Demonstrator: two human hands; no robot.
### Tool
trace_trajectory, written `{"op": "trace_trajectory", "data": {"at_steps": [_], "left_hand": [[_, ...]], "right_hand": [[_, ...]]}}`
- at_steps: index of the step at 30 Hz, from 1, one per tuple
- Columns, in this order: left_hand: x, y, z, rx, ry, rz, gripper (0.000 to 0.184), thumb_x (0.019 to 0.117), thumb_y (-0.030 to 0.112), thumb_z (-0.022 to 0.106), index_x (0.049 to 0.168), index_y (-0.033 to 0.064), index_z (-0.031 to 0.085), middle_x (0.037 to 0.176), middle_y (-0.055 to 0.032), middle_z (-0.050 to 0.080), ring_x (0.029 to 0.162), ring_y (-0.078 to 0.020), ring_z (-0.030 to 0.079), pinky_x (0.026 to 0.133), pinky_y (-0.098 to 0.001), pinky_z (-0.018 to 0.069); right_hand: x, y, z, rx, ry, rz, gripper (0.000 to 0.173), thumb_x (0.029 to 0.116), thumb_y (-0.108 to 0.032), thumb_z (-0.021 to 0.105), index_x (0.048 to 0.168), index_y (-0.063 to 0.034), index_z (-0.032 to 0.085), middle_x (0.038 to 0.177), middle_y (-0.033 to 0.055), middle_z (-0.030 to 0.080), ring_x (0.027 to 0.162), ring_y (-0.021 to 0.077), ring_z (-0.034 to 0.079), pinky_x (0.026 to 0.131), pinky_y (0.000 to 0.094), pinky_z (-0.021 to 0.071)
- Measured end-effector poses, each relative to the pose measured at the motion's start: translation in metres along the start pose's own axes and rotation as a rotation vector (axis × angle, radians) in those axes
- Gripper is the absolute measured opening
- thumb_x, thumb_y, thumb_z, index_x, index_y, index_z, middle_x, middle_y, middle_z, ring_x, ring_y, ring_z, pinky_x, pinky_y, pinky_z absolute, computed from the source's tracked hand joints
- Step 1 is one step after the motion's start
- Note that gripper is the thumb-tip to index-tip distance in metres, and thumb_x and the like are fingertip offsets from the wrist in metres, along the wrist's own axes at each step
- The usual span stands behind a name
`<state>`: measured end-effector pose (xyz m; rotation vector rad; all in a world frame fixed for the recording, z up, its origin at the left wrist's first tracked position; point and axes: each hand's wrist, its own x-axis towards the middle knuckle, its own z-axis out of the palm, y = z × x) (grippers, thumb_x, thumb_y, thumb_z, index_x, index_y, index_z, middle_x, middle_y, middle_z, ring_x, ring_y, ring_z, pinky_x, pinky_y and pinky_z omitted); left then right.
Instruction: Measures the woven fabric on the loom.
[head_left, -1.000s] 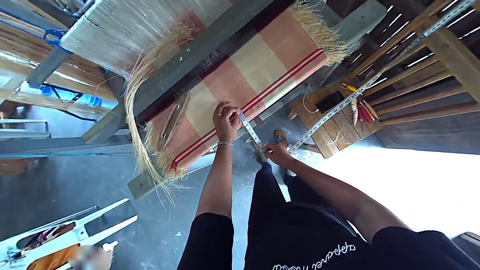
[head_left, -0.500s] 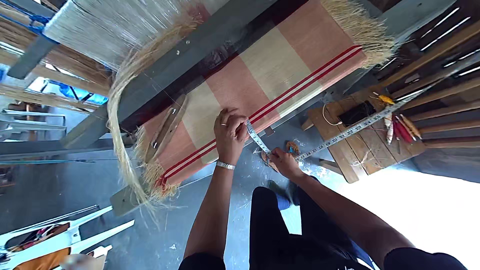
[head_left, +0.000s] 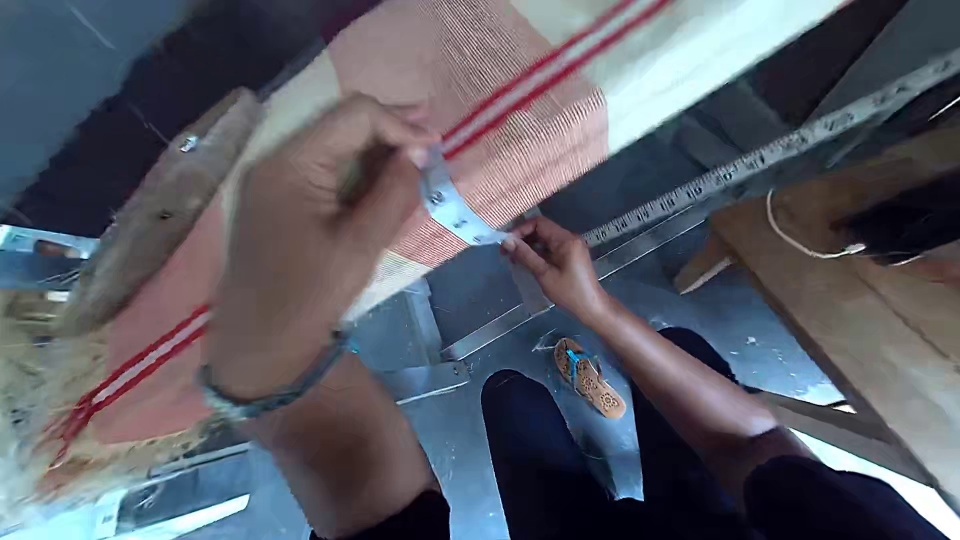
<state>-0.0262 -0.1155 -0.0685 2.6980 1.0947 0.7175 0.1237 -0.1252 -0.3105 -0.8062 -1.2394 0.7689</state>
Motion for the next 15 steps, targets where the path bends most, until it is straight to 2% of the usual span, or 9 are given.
{"op": "trace_trajectory", "data": {"at_steps": [2,3,4,5,8,10,12,13,15], "left_hand": [[0.005,-0.017,-0.003,0.001,0.005,0.092,0.019,0.1035,0.022,0.060,0.117,0.0117,0.068,0.120,0.0033,0.071,0.110,-0.0054,0.067,0.095,-0.0243,0.0557],[0.009,-0.031,-0.007,-0.011,0.001,0.134,0.018,0.1023,0.021,0.062,0.117,0.0126,0.068,0.118,0.0033,0.072,0.107,-0.0066,0.068,0.091,-0.0245,0.0579],[0.016,-0.045,-0.012,-0.043,-0.007,0.177,0.019,0.1011,0.019,0.064,0.118,0.0118,0.070,0.119,0.0006,0.072,0.107,-0.0111,0.069,0.093,-0.0285,0.0583],[0.020,-0.056,-0.017,-0.068,-0.014,0.201,0.021,0.1007,0.016,0.064,0.120,0.0107,0.069,0.122,-0.0020,0.071,0.111,-0.0161,0.068,0.099,-0.0335,0.0571],[0.018,-0.068,-0.021,-0.087,-0.002,0.230,0.022,0.1002,0.011,0.063,0.122,0.0072,0.066,0.127,-0.0079,0.070,0.122,-0.0258,0.066,0.108,-0.0430,0.0539],[0.011,-0.058,-0.018,-0.097,0.012,0.186,0.022,0.1007,0.009,0.062,0.122,0.0065,0.065,0.127,-0.0078,0.070,0.123,-0.0254,0.065,0.109,-0.0431,0.0533],[0.006,-0.035,-0.008,-0.077,0.061,0.093,0.017,0.1014,0.013,0.061,0.118,0.0096,0.065,0.123,-0.0017,0.070,0.120,-0.0175,0.066,0.107,-0.0362,0.0530],[0.006,-0.033,-0.007,-0.072,0.067,0.084,0.015,0.1012,0.013,0.061,0.115,0.0112,0.064,0.122,-0.0003,0.071,0.120,-0.0168,0.066,0.107,-0.0353,0.0532],[0.010,-0.059,-0.019,-0.114,0.007,0.174,0.020,0.1016,0.009,0.060,0.121,0.0052,0.064,0.128,-0.0094,0.069,0.125,-0.0269,0.064,0.110,-0.0430,0.0519]], "right_hand": [[0.008,0.017,0.009,0.130,0.017,-0.054,0.016,0.1012,-0.012,0.063,0.106,0.0027,0.067,0.092,0.0078,0.074,0.080,0.0137,0.072,0.075,0.0321,0.0625],[0.012,0.023,0.013,0.174,0.017,-0.079,0.017,0.1015,-0.012,0.063,0.107,0.0037,0.068,0.092,0.0088,0.074,0.081,0.0149,0.072,0.075,0.0336,0.0635],[0.017,0.027,0.017,0.207,0.022,-0.105,0.017,0.1016,-0.012,0.063,0.107,0.0042,0.068,0.091,0.0091,0.073,0.080,0.0152,0.072,0.075,0.0341,0.0637],[0.022,0.030,0.020,0.242,0.032,-0.128,0.017,0.1014,-0.011,0.063,0.106,0.0045,0.068,0.090,0.0095,0.072,0.079,0.0153,0.071,0.074,0.0340,0.0630],[0.036,0.031,0.028,0.322,0.071,-0.133,0.017,0.1012,-0.012,0.064,0.104,0.0037,0.069,0.087,0.0091,0.071,0.076,0.0146,0.070,0.072,0.0335,0.0616],[0.043,0.028,0.031,0.359,0.077,-0.098,0.017,0.1006,-0.012,0.065,0.104,0.0036,0.069,0.087,0.0098,0.072,0.078,0.0152,0.071,0.074,0.0345,0.0628],[0.049,0.025,0.031,0.363,0.074,-0.071,0.017,0.1000,-0.013,0.066,0.104,0.0029,0.070,0.086,0.0091,0.072,0.076,0.0143,0.071,0.074,0.0333,0.0619],[0.051,0.024,0.030,0.355,0.066,-0.067,0.017,0.1000,-0.013,0.066,0.104,0.0024,0.070,0.085,0.0084,0.072,0.076,0.0136,0.070,0.073,0.0326,0.0611],[0.054,0.025,0.030,0.353,0.055,-0.068,0.017,0.1000,-0.014,0.067,0.103,0.0019,0.070,0.084,0.0073,0.072,0.075,0.0129,0.070,0.072,0.0320,0.0607]]}}
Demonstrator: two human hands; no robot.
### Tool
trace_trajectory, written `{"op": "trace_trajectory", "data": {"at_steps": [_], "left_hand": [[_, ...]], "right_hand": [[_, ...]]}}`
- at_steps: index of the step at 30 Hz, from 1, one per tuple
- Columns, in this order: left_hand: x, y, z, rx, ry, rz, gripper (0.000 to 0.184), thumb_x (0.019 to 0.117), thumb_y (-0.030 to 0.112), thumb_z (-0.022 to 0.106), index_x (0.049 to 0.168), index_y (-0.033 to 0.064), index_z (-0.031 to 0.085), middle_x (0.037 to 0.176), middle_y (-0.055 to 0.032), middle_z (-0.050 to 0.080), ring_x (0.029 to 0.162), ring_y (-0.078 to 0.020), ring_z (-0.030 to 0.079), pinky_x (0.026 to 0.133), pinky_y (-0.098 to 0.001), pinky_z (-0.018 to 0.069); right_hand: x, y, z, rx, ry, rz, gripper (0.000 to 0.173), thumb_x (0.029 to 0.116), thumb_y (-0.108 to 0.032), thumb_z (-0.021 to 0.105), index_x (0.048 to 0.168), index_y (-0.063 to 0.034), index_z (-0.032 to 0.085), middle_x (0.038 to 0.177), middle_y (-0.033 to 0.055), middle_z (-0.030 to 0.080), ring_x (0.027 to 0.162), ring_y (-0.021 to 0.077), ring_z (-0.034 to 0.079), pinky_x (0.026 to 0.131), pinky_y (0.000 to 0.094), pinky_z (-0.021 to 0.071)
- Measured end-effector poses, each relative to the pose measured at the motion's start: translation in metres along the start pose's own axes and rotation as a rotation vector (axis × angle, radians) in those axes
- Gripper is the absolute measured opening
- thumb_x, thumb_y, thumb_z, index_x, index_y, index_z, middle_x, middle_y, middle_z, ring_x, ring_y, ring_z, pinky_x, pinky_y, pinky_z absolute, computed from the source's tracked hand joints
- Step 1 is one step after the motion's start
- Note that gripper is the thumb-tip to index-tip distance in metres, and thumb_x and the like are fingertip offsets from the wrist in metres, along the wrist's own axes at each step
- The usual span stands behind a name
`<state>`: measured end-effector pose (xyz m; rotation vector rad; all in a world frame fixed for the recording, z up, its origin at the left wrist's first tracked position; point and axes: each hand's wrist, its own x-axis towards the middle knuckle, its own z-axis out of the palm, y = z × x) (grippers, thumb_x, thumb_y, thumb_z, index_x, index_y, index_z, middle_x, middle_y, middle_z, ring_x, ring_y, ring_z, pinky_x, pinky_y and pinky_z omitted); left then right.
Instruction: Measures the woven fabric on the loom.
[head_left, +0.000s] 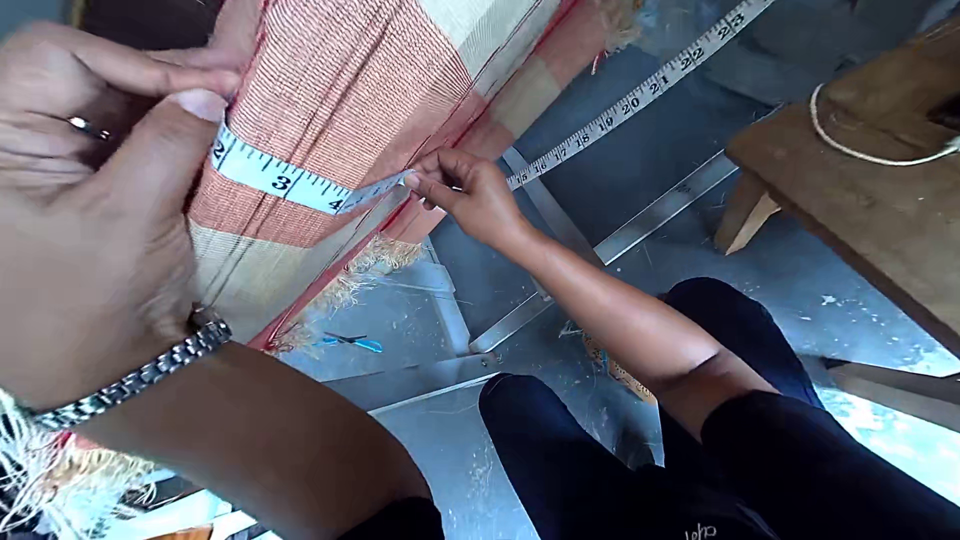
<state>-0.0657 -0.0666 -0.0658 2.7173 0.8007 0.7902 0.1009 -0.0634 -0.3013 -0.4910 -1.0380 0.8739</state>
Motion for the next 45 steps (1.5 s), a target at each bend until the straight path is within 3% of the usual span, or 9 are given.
{"op": "trace_trajectory", "data": {"at_steps": [3,5,8,12,16,25,28,35,45], "left_hand": [[-0.002,-0.002,0.000,-0.005,0.009,-0.012,0.021,0.1024,0.010,0.059,0.122,0.0047,0.065,0.127,-0.0084,0.070,0.124,-0.0251,0.065,0.110,-0.0402,0.0521],[-0.002,0.032,0.020,0.071,0.071,-0.116,0.015,0.1031,0.014,0.058,0.116,0.0116,0.066,0.118,0.0040,0.072,0.117,-0.0114,0.067,0.104,-0.0285,0.0542],[-0.006,0.046,0.027,0.076,0.095,-0.178,0.014,0.1045,0.014,0.055,0.115,0.0145,0.065,0.116,0.0092,0.070,0.115,-0.0054,0.066,0.102,-0.0237,0.0535],[-0.037,0.004,-0.004,0.103,0.162,-0.263,0.011,0.1031,0.017,0.060,0.107,0.0238,0.068,0.096,0.0208,0.066,0.089,0.0094,0.064,0.079,-0.0096,0.0533],[-0.008,-0.008,-0.003,-0.031,0.095,-0.117,0.022,0.1033,0.010,0.057,0.123,0.0046,0.064,0.124,-0.0072,0.068,0.119,-0.0215,0.064,0.106,-0.0356,0.0507],[-0.015,-0.003,-0.001,0.002,0.098,-0.165,0.022,0.1051,0.011,0.053,0.123,0.0090,0.064,0.116,-0.0002,0.067,0.110,-0.0125,0.064,0.098,-0.0277,0.0514],[-0.036,0.012,0.000,0.113,0.171,-0.288,0.015,0.1031,0.014,0.058,0.108,0.0245,0.067,0.097,0.0206,0.066,0.090,0.0094,0.063,0.078,-0.0090,0.0527],[-0.027,0.022,0.009,0.091,0.139,-0.242,0.016,0.1039,0.013,0.056,0.115,0.0190,0.066,0.112,0.0143,0.069,0.105,0.0018,0.065,0.090,-0.0157,0.0544],[-0.021,0.027,0.014,0.081,0.127,-0.211,0.016,0.1048,0.014,0.055,0.117,0.0170,0.065,0.115,0.0115,0.070,0.112,-0.0028,0.066,0.098,-0.0209,0.0543]], "right_hand": [[0.003,-0.001,0.000,0.024,-0.003,0.004,0.015,0.0993,-0.012,0.067,0.101,0.0028,0.070,0.083,0.0073,0.073,0.073,0.0124,0.070,0.071,0.0309,0.0608],[0.006,-0.004,0.000,0.033,-0.006,0.014,0.014,0.0990,-0.011,0.067,0.099,0.0027,0.070,0.082,0.0072,0.073,0.073,0.0116,0.070,0.071,0.0302,0.0610],[0.008,-0.006,-0.003,0.010,-0.028,0.012,0.014,0.0989,-0.011,0.067,0.099,0.0025,0.070,0.081,0.0066,0.073,0.071,0.0105,0.069,0.070,0.0286,0.0597],[0.009,-0.006,-0.007,-0.029,-0.053,0.019,0.014,0.0997,-0.011,0.066,0.098,0.0013,0.071,0.082,0.0053,0.073,0.070,0.0094,0.069,0.069,0.0285,0.0592],[0.014,-0.007,-0.007,-0.053,-0.059,0.029,0.014,0.0997,-0.013,0.067,0.095,-0.0001,0.071,0.080,0.0048,0.072,0.070,0.0099,0.068,0.068,0.0292,0.0584],[0.012,-0.011,-0.011,-0.062,-0.046,0.061,0.016,0.0995,-0.015,0.068,0.094,-0.0003,0.072,0.079,0.0045,0.073,0.068,0.0089,0.067,0.067,0.0277,0.0577],[0.010,-0.011,-0.009,-0.028,-0.035,0.066,0.015,0.0991,-0.013,0.068,0.097,0.0010,0.072,0.079,0.0051,0.073,0.067,0.0086,0.067,0.066,0.0272,0.0574],[0.008,-0.005,-0.003,0.027,-0.013,0.069,0.014,0.0988,-0.012,0.069,0.098,0.0020,0.072,0.080,0.0062,0.074,0.068,0.0095,0.069,0.067,0.0280,0.0591],[0.008,-0.007,-0.002,0.035,-0.006,0.078,0.014,0.0992,-0.011,0.068,0.098,0.0024,0.072,0.081,0.0062,0.074,0.068,0.0092,0.069,0.068,0.0275,0.0589]]}}
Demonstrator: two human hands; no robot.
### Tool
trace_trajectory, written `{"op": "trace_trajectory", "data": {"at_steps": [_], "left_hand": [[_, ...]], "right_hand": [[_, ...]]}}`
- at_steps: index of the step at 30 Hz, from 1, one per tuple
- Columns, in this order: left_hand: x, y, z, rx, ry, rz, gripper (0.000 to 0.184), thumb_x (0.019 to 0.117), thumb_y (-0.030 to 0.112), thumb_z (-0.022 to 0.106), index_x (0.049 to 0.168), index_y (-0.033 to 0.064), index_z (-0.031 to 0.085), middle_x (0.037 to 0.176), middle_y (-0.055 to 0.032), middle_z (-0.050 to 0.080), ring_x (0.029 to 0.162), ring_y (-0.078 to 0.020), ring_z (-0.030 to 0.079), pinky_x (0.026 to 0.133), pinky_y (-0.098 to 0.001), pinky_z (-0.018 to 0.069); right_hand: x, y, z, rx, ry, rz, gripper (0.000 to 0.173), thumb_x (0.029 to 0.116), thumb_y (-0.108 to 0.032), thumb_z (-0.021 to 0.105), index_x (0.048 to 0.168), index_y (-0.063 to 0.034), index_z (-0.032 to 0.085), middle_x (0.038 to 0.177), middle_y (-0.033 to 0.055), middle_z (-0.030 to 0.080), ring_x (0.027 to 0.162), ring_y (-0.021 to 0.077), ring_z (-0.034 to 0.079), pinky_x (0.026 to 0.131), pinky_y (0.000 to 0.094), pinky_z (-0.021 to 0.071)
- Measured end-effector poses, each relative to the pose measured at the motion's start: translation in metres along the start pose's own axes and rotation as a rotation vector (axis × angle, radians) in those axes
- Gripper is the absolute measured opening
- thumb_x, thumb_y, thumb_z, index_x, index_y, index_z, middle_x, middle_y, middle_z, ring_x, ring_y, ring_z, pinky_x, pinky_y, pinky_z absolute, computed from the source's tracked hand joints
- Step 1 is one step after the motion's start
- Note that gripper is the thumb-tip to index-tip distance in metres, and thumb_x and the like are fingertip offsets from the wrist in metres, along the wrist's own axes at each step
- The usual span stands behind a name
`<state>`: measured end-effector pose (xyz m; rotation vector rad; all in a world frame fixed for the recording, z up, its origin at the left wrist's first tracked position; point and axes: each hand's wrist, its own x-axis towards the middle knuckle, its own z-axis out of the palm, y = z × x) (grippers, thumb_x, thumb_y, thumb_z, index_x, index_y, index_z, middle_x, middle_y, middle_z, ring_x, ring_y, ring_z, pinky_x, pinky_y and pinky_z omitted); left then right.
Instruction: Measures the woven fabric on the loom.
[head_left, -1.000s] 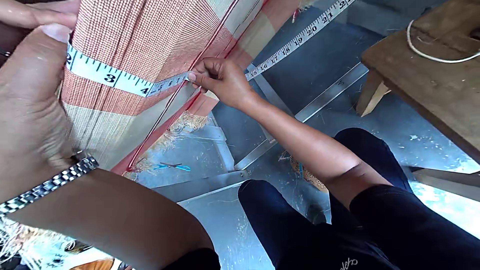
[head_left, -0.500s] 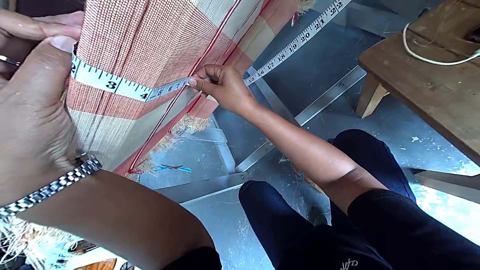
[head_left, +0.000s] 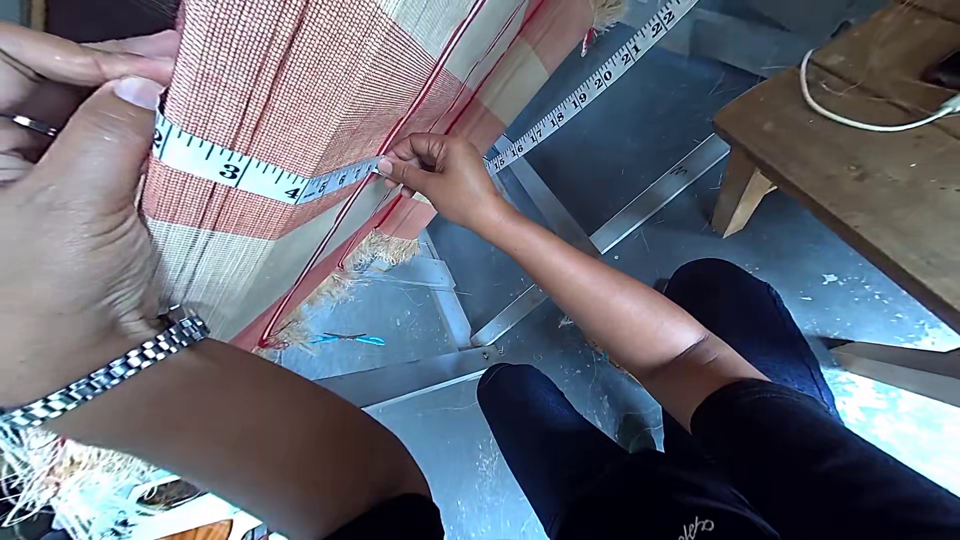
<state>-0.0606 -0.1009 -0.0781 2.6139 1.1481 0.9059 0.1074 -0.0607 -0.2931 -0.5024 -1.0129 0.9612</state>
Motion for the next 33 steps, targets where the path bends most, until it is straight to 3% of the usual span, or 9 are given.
{"op": "trace_trajectory", "data": {"at_steps": [2,5,6,12,14,16,23,26,33], "left_hand": [[0.002,-0.007,-0.003,-0.001,-0.003,0.024,0.017,0.1046,0.013,0.055,0.118,0.0164,0.066,0.115,0.0111,0.070,0.111,-0.0028,0.066,0.097,-0.0211,0.0543],[0.018,-0.018,-0.006,-0.070,-0.050,0.120,0.020,0.1039,0.008,0.055,0.122,0.0046,0.064,0.127,-0.0080,0.069,0.125,-0.0244,0.063,0.111,-0.0403,0.0506],[0.021,-0.020,-0.006,-0.079,-0.053,0.129,0.021,0.1037,0.007,0.055,0.122,0.0037,0.063,0.128,-0.0099,0.068,0.126,-0.0266,0.063,0.112,-0.0420,0.0497],[0.021,-0.015,-0.004,-0.080,-0.072,0.154,0.021,0.1035,0.007,0.055,0.123,0.0025,0.062,0.127,-0.0097,0.069,0.125,-0.0256,0.063,0.111,-0.0408,0.0504],[0.015,0.009,0.010,-0.004,-0.024,0.101,0.017,0.1025,0.010,0.055,0.117,0.0090,0.064,0.119,0.0018,0.070,0.119,-0.0125,0.066,0.105,-0.0299,0.0525],[0.012,0.021,0.016,0.039,0.000,0.063,0.016,0.1030,0.013,0.056,0.116,0.0118,0.065,0.116,0.0061,0.070,0.114,-0.0068,0.066,0.100,-0.0249,0.0536],[0.014,0.016,0.013,0.029,-0.001,0.064,0.015,0.1026,0.012,0.057,0.116,0.0099,0.064,0.117,0.0022,0.071,0.114,-0.0110,0.068,0.101,-0.0294,0.0547],[0.014,0.018,0.014,0.038,0.006,0.060,0.014,0.1025,0.014,0.058,0.115,0.0114,0.064,0.116,0.0041,0.071,0.110,-0.0082,0.068,0.098,-0.0266,0.0551],[0.014,0.016,0.014,0.023,0.000,0.075,0.014,0.1027,0.013,0.057,0.115,0.0098,0.063,0.121,0.0000,0.071,0.119,-0.0147,0.066,0.106,-0.0323,0.0534]], "right_hand": [[0.000,0.001,0.000,-0.003,0.002,-0.010,0.014,0.0991,-0.011,0.068,0.098,0.0020,0.072,0.080,0.0056,0.074,0.067,0.0090,0.068,0.066,0.0272,0.0581],[0.000,0.002,0.000,0.000,0.003,-0.021,0.014,0.0990,-0.011,0.068,0.097,0.0022,0.072,0.080,0.0056,0.074,0.067,0.0094,0.068,0.066,0.0274,0.0583],[0.000,0.002,0.000,-0.002,0.003,-0.022,0.014,0.0990,-0.011,0.068,0.097,0.0022,0.072,0.080,0.0056,0.074,0.067,0.0094,0.068,0.066,0.0275,0.0581],[0.001,0.001,0.000,-0.019,0.006,-0.021,0.014,0.0988,-0.012,0.069,0.095,0.0016,0.072,0.078,0.0052,0.074,0.066,0.0086,0.067,0.065,0.0270,0.0571],[0.001,0.000,0.000,-0.019,0.005,-0.017,0.014,0.0988,-0.012,0.069,0.095,0.0015,0.071,0.078,0.0050,0.073,0.066,0.0083,0.067,0.065,0.0267,0.0566],[0.001,0.000,0.001,-0.014,0.008,-0.019,0.014,0.0989,-0.011,0.069,0.095,0.0016,0.071,0.078,0.0050,0.074,0.066,0.0084,0.067,0.065,0.0268,0.0566],[0.000,-0.001,0.001,0.000,0.013,-0.011,0.014,0.0988,-0.011,0.069,0.095,0.0018,0.072,0.078,0.0050,0.074,0.065,0.0079,0.066,0.064,0.0259,0.0564],[0.000,-0.002,0.001,0.002,0.014,-0.001,0.014,0.0988,-0.011,0.069,0.095,0.0019,0.071,0.078,0.0052,0.073,0.065,0.0079,0.066,0.064,0.0259,0.0560],[0.000,-0.003,0.001,-0.027,0.017,0.009,0.014,0.0991,-0.012,0.068,0.097,0.0012,0.072,0.078,0.0048,0.074,0.066,0.0081,0.067,0.065,0.0267,0.0563]]}}
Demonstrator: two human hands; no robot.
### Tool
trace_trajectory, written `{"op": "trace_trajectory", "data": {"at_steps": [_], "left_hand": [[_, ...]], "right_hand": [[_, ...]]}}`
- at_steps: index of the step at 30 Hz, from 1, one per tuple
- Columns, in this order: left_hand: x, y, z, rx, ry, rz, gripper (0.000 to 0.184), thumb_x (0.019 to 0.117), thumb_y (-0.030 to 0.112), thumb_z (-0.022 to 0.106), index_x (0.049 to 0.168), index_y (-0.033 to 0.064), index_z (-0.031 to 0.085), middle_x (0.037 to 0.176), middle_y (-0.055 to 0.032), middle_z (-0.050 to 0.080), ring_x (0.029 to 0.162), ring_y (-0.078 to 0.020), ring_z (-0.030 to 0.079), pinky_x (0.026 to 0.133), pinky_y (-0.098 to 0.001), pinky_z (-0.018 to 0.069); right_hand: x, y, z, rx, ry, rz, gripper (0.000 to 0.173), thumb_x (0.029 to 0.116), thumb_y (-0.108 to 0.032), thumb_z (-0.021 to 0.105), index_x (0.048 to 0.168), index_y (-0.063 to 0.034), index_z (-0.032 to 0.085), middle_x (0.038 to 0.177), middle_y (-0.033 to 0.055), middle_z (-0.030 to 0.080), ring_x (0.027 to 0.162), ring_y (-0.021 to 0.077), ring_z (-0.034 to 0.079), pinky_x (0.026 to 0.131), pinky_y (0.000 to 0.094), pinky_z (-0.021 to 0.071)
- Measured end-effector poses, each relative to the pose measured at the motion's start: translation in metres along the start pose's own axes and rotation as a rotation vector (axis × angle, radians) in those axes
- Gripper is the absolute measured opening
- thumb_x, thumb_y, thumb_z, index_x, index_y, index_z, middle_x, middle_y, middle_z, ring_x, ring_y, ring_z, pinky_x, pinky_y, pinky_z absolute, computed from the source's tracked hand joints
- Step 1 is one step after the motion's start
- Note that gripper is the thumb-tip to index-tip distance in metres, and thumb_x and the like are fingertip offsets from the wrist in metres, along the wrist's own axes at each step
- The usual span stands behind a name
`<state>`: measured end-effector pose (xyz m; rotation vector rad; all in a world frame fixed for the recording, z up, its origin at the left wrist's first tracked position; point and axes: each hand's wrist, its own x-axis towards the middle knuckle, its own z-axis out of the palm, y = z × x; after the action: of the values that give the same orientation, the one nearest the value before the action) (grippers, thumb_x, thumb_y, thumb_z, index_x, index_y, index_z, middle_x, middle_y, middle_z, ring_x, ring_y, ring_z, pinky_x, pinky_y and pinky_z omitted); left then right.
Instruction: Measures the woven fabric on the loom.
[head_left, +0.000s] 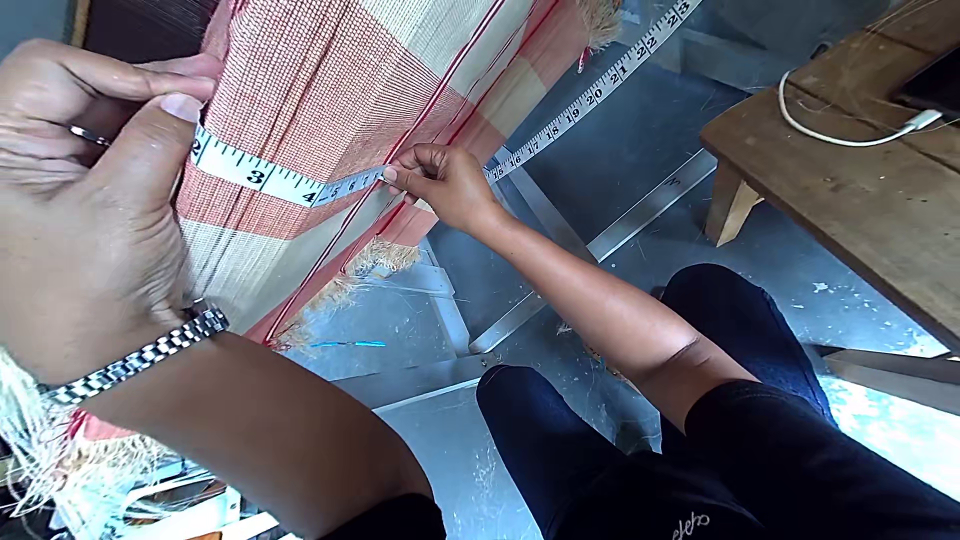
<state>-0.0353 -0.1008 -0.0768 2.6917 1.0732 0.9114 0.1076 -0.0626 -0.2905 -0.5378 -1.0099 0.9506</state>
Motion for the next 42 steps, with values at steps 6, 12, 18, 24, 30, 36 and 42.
{"op": "trace_trajectory", "data": {"at_steps": [6,12,18,24,30,36,42], "left_hand": [[0.000,0.002,0.001,-0.012,0.000,0.000,0.014,0.1025,0.012,0.058,0.115,0.0099,0.063,0.119,0.0008,0.071,0.118,-0.0134,0.067,0.104,-0.0308,0.0540],[0.000,0.000,0.001,-0.020,0.002,0.019,0.014,0.1019,0.011,0.058,0.114,0.0103,0.063,0.118,0.0015,0.071,0.119,-0.0137,0.067,0.106,-0.0318,0.0535],[0.000,-0.001,0.002,-0.017,0.002,0.020,0.014,0.1024,0.013,0.058,0.115,0.0095,0.063,0.119,0.0000,0.071,0.118,-0.0148,0.067,0.105,-0.0326,0.0536],[0.000,0.002,0.004,-0.017,0.012,0.005,0.015,0.1025,0.012,0.057,0.116,0.0108,0.064,0.119,0.0037,0.071,0.118,-0.0108,0.067,0.103,-0.0278,0.0542],[0.014,-0.047,-0.014,-0.150,-0.045,0.103,0.019,0.1023,0.008,0.059,0.120,0.0046,0.065,0.123,-0.0091,0.070,0.121,-0.0266,0.065,0.110,-0.0423,0.0512],[0.015,-0.049,-0.014,-0.147,-0.021,0.044,0.020,0.1025,0.010,0.059,0.120,0.0085,0.068,0.124,-0.0051,0.070,0.121,-0.0219,0.064,0.107,-0.0366,0.0514],[0.014,-0.044,-0.013,-0.154,-0.069,0.121,0.020,0.1024,0.010,0.059,0.121,0.0073,0.067,0.122,-0.0055,0.070,0.118,-0.0208,0.066,0.104,-0.0357,0.0536]], "right_hand": [[-0.001,0.000,0.000,0.000,0.005,0.000,0.015,0.0991,-0.013,0.069,0.096,0.0014,0.072,0.078,0.0046,0.074,0.065,0.0081,0.066,0.064,0.0265,0.0559],[0.000,0.000,0.000,0.000,0.000,0.008,0.015,0.0992,-0.013,0.069,0.097,0.0016,0.072,0.079,0.0052,0.074,0.066,0.0085,0.067,0.065,0.0269,0.0568],[0.000,0.000,0.000,-0.010,-0.005,0.004,0.015,0.0992,-0.013,0.069,0.096,0.0013,0.072,0.078,0.0046,0.074,0.064,0.0081,0.066,0.063,0.0265,0.0562],[0.000,-0.001,-0.002,-0.017,-0.017,0.003,0.015,0.0994,-0.013,0.068,0.096,0.0014,0.072,0.078,0.0046,0.074,0.065,0.0080,0.066,0.064,0.0261,0.0556],[0.001,0.002,0.000,-0.002,-0.015,-0.023,0.015,0.0998,-0.012,0.068,0.097,0.0026,0.071,0.081,0.0059,0.075,0.067,0.0093,0.068,0.065,0.0268,0.0569],[0.000,0.001,0.001,0.012,-0.009,-0.022,0.015,0.0999,-0.012,0.067,0.097,0.0030,0.071,0.082,0.0067,0.075,0.067,0.0101,0.068,0.065,0.0274,0.0575],[-0.001,0.000,0.000,0.004,-0.012,-0.012,0.015,0.0999,-0.012,0.068,0.098,0.0026,0.071,0.081,0.0062,0.075,0.067,0.0094,0.068,0.065,0.0265,0.0569]]}}
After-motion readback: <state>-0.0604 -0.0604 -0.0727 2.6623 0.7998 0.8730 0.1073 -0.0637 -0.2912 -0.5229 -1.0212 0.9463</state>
